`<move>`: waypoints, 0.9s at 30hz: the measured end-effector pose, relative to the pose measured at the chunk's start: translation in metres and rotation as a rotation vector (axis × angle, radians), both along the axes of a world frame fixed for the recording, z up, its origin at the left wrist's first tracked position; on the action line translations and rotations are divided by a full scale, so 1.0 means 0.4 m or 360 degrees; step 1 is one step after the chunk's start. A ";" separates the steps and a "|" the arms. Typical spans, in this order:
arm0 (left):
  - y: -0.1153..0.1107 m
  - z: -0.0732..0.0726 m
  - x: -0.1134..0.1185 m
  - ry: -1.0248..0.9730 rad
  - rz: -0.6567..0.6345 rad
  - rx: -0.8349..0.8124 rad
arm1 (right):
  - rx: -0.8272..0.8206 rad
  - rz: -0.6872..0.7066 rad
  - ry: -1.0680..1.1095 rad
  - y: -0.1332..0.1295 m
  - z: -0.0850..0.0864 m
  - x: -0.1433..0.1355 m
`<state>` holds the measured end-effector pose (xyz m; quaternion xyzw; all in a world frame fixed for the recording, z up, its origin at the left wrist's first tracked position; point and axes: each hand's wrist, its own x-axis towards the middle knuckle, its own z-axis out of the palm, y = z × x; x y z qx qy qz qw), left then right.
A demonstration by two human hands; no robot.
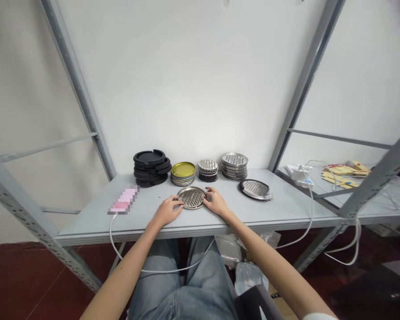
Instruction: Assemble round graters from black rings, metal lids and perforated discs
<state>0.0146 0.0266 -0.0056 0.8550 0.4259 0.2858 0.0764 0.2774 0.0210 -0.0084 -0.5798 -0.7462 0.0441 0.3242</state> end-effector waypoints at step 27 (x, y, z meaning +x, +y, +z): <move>-0.009 0.009 -0.001 0.0034 -0.0083 0.0114 | -0.0222 0.0061 -0.0244 0.013 0.000 -0.007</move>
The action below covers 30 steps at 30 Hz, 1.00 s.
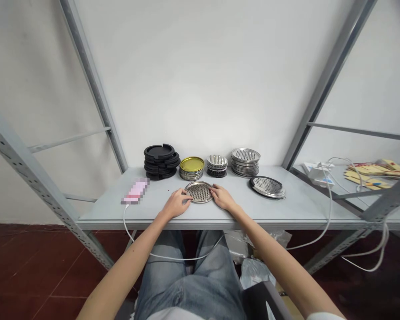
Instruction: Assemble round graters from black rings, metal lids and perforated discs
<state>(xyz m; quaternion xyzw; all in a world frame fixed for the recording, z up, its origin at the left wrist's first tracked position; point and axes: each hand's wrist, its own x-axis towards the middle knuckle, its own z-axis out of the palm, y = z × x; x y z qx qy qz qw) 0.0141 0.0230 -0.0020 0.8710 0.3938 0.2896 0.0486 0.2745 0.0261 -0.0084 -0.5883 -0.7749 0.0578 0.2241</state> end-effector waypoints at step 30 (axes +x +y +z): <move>0.009 0.014 0.033 0.0026 -0.0034 -0.0090 | 0.0066 0.0064 -0.0103 -0.018 0.003 -0.006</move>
